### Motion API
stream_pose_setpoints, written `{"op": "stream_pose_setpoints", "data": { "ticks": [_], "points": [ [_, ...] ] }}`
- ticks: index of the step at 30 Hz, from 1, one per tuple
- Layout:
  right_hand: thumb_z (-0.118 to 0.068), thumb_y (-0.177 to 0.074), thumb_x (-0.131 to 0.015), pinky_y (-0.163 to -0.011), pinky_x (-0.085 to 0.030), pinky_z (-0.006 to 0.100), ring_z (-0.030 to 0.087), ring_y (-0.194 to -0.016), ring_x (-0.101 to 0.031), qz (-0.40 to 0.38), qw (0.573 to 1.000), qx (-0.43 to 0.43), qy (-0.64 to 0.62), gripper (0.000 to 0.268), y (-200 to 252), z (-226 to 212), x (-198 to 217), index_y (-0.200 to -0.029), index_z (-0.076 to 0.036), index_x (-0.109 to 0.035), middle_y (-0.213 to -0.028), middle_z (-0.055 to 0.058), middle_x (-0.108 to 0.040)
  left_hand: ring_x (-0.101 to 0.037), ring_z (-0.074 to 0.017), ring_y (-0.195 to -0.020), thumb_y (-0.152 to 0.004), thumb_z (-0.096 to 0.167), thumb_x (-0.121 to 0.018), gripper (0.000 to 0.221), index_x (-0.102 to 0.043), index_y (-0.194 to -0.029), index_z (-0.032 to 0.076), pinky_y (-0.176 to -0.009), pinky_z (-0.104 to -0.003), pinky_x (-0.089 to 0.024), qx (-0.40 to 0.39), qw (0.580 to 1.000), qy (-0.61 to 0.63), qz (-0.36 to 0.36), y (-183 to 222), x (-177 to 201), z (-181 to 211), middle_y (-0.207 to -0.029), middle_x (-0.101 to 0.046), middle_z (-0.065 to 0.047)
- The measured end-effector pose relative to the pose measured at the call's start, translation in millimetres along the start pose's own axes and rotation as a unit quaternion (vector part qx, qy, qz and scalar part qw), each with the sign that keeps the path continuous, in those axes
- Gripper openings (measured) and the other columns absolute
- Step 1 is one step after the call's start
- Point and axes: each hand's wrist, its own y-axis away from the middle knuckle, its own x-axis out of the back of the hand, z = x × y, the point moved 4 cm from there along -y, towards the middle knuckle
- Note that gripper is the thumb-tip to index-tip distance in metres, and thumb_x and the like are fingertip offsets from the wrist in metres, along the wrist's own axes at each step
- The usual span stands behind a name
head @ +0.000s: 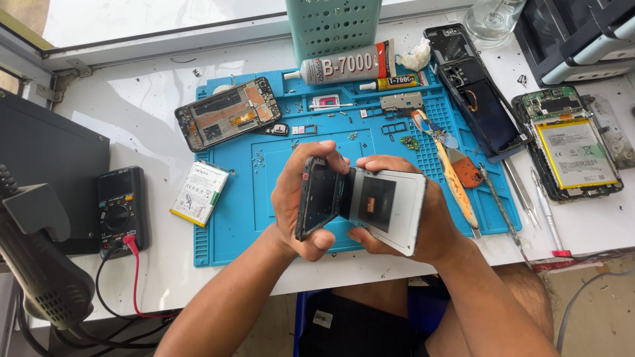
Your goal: A person uses a prying tool to carefully disassemble a mobile phone at a repair station.
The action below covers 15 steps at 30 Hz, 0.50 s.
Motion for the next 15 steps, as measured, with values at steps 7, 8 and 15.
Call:
{"op": "stream_pose_setpoints", "data": {
  "ticks": [7, 8, 15],
  "points": [
    [-0.022, -0.078, -0.084, -0.12, -0.05, 0.047, 0.035, -0.142, -0.056, 0.008, 0.991, -0.022, -0.13, 0.075, 8.4, 8.0, -2.4, -0.138, -0.012, -0.041, -0.146, 0.019, -0.053, -0.059, -0.0224, -0.102, -0.097, 0.069, -0.062, 0.087, -0.044, -0.144, -0.002, -0.099, -0.04, -0.056, 0.004, 0.994, 0.08, 0.078, -1.2, 4.1, 0.8, -0.11, -0.057, -0.013],
    [-0.022, -0.078, -0.084, -0.12, -0.05, 0.047, 0.035, -0.142, -0.056, 0.007, 0.991, -0.022, -0.131, 0.075, 9.3, 8.5, -3.8, -0.138, -0.012, -0.041, -0.146, 0.019, -0.053, -0.059, -0.0224, -0.102, -0.097, 0.069, -0.062, 0.087, -0.044, -0.144, -0.002, -0.099, -0.04, -0.056, 0.005, 0.994, 0.079, 0.078, -2.1, 4.2, 2.8, -0.11, -0.057, -0.013],
    [-0.032, -0.083, -0.081, -0.123, -0.051, 0.049, 0.035, -0.143, -0.057, 0.053, 0.99, 0.014, -0.13, 0.073, 13.9, 9.1, -6.1, -0.141, -0.014, -0.04, -0.145, 0.014, -0.053, -0.06, -0.0231, -0.101, -0.098, 0.068, -0.06, 0.082, -0.047, -0.142, -0.001, -0.096, -0.039, -0.056, -0.016, 0.989, 0.093, 0.112, -6.7, 5.3, 8.5, -0.108, -0.058, -0.013]
  ]
}}
